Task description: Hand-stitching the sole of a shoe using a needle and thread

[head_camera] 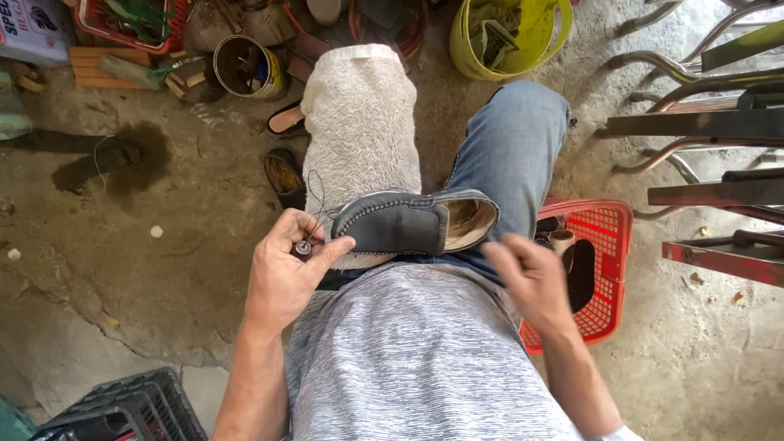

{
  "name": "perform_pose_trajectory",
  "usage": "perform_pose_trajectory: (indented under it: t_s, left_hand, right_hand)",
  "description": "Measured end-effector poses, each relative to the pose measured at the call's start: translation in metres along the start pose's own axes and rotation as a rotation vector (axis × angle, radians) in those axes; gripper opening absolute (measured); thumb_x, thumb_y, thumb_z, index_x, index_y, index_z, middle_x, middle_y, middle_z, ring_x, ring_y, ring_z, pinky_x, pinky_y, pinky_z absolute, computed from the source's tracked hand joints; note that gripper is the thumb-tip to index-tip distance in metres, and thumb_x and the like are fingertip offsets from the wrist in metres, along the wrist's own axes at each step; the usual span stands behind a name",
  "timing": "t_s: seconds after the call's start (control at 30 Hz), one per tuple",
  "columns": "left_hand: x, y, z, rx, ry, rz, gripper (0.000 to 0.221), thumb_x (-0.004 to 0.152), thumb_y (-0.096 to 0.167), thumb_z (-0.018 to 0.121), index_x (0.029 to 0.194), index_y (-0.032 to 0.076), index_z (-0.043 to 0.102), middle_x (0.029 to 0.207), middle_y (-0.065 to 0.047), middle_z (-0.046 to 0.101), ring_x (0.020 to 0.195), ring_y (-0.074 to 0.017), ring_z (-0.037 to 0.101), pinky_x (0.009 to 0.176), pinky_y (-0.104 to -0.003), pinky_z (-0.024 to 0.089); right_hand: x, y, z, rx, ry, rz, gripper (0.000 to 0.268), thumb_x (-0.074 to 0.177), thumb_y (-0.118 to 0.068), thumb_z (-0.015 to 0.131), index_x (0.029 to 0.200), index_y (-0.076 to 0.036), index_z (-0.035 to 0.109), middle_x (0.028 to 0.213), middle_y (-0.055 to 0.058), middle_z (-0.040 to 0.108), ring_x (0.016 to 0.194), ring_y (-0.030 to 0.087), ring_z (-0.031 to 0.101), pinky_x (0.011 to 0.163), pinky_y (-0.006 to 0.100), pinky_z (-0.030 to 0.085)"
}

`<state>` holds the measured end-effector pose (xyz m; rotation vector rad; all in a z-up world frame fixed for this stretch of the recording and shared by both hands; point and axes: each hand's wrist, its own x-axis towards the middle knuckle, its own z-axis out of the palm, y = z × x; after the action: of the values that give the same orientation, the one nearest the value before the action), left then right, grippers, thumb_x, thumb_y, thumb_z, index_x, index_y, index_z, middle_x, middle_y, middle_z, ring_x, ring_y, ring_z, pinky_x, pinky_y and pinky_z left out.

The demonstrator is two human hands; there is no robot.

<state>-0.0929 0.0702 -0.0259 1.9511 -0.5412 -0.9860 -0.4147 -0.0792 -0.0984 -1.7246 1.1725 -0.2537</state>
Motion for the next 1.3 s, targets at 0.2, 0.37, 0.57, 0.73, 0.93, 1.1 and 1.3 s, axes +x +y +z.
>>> perform_pose_trajectory:
  t_s: [0.2,0.37,0.57,0.73,0.93,1.1,1.3]
  left_hand:
    - [0.005,-0.01,-0.003,-0.021,0.016,0.021,0.039,0.077,0.024,0.094,0.087,0.01,0.059,0.054,-0.003,0.054,0.053,-0.0094,0.045,0.049,-0.023,0.041]
    - [0.008,-0.007,-0.012,-0.002,-0.033,0.013,0.035,0.081,0.031,0.088,0.094,0.016,0.059,0.078,0.008,0.057,0.065,-0.0033,0.051,0.066,-0.022,0.044]
    - [0.012,-0.004,-0.016,-0.24,0.02,0.129,0.02,0.09,0.016,0.08,0.099,0.011,0.064,0.072,0.003,0.063,0.065,-0.0029,0.051,0.061,-0.018,0.041]
    - [0.006,-0.007,-0.01,-0.156,-0.028,0.166,0.026,0.085,0.014,0.086,0.103,0.009,0.067,0.065,-0.002,0.064,0.064,-0.0091,0.052,0.062,-0.024,0.045]
    - [0.013,-0.022,-0.012,-0.213,-0.011,0.155,0.016,0.089,0.013,0.082,0.099,0.011,0.069,0.064,-0.001,0.065,0.062,-0.0058,0.051,0.06,-0.021,0.044]
    - [0.019,-0.022,-0.004,-0.361,-0.032,0.185,0.009,0.094,0.008,0.074,0.1,0.006,0.068,0.063,-0.003,0.065,0.059,-0.0063,0.053,0.059,-0.021,0.044]
    - [0.015,-0.011,-0.011,-0.345,-0.006,0.198,0.014,0.092,0.009,0.077,0.098,0.007,0.065,0.066,-0.003,0.066,0.061,-0.0063,0.053,0.061,-0.021,0.044]
  right_hand:
    - [-0.004,0.154,-0.107,-0.669,0.654,0.078,0.031,0.124,-0.022,0.072,0.101,-0.001,0.071,0.087,0.024,0.071,0.087,0.044,0.072,0.076,0.049,0.053]
    - [0.0,0.133,-0.104,-0.708,0.411,0.322,0.029,0.117,-0.025,0.061,0.118,0.004,0.06,0.108,0.026,0.061,0.097,0.044,0.061,0.083,0.055,0.049]
    - [0.009,-0.005,-0.007,-0.517,0.357,-0.331,0.008,0.104,-0.008,0.074,0.112,-0.008,0.072,0.107,0.01,0.068,0.095,0.027,0.065,0.076,0.036,0.053]
    - [0.027,-0.069,0.032,-0.401,0.003,-0.391,0.033,0.09,-0.014,0.076,0.122,-0.007,0.073,0.1,0.015,0.074,0.092,0.036,0.073,0.075,0.046,0.058]
    - [0.026,-0.039,0.01,-0.066,0.053,-0.124,0.047,0.095,-0.019,0.078,0.058,-0.014,0.05,0.054,-0.001,0.032,0.055,0.014,0.035,0.053,0.028,0.033]
    - [0.027,-0.092,0.017,-0.6,0.283,-0.505,0.047,0.1,-0.041,0.075,0.128,-0.005,0.064,0.137,0.02,0.056,0.116,0.038,0.058,0.095,0.047,0.049]
    - [0.037,-0.161,0.092,-0.421,-0.098,-0.94,0.079,0.077,-0.052,0.087,0.14,-0.012,0.062,0.143,0.015,0.061,0.137,0.038,0.053,0.113,0.052,0.043]
